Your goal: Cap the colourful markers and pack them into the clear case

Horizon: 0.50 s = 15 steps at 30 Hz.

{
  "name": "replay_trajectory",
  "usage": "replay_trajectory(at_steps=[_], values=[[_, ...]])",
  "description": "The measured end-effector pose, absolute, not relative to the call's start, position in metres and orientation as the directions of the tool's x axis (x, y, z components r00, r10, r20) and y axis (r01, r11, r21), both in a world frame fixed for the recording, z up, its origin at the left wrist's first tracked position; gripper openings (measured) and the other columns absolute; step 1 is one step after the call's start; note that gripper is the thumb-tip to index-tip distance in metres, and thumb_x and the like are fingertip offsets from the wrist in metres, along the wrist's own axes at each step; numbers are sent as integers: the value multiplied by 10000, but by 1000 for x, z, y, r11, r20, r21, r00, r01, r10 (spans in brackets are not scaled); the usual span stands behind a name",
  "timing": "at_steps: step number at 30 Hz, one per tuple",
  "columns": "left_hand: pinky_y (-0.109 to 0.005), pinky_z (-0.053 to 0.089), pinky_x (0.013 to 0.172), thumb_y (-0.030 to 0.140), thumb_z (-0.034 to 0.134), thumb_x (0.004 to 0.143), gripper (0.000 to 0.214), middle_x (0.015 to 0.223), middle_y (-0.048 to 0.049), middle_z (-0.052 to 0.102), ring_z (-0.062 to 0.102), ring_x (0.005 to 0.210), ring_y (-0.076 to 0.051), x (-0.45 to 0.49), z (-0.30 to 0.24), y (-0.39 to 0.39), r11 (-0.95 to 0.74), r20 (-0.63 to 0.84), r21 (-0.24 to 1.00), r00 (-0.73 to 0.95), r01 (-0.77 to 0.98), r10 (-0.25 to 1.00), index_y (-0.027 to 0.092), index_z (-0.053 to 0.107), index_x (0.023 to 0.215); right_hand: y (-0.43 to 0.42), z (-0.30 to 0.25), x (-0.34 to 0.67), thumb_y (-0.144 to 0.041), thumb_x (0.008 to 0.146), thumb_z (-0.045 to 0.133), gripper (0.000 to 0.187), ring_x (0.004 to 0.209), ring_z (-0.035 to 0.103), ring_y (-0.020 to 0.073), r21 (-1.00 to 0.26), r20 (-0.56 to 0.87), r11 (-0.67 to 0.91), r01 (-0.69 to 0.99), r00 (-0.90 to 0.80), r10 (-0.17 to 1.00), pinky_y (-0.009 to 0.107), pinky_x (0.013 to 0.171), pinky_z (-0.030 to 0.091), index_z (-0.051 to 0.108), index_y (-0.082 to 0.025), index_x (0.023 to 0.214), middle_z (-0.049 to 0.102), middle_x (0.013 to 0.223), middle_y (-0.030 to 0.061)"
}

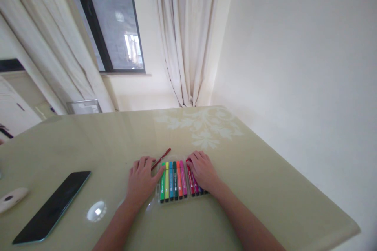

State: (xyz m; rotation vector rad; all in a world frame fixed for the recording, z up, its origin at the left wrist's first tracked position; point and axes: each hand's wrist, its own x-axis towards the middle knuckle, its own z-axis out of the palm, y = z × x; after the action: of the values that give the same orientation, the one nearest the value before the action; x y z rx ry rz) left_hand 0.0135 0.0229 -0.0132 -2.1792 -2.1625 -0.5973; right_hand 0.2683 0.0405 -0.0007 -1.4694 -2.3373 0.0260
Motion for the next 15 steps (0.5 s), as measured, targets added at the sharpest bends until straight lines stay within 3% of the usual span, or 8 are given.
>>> replay_trajectory(at_steps=[10,15], values=[[-453,433,944,559,553,943,407,1188,-96,643,553,1116,-318,14,-13,22,-56,301,266,-28,962,953,215,670,1128,44,0,269,-260,1073,451,218,1038,579,232,-281,299,515,810,-436,849,396,949,456,660,-206,1099,666,1109,91],[-414,451,924,484,489,987,333,1068,-76,667,594,1037,-277,13,-13,25,-176,309,334,69,926,949,213,683,986,43,1,274,-250,1078,435,238,1075,589,219,-434,336,520,736,-403,851,384,998,457,661,-218,1145,672,1124,73]])
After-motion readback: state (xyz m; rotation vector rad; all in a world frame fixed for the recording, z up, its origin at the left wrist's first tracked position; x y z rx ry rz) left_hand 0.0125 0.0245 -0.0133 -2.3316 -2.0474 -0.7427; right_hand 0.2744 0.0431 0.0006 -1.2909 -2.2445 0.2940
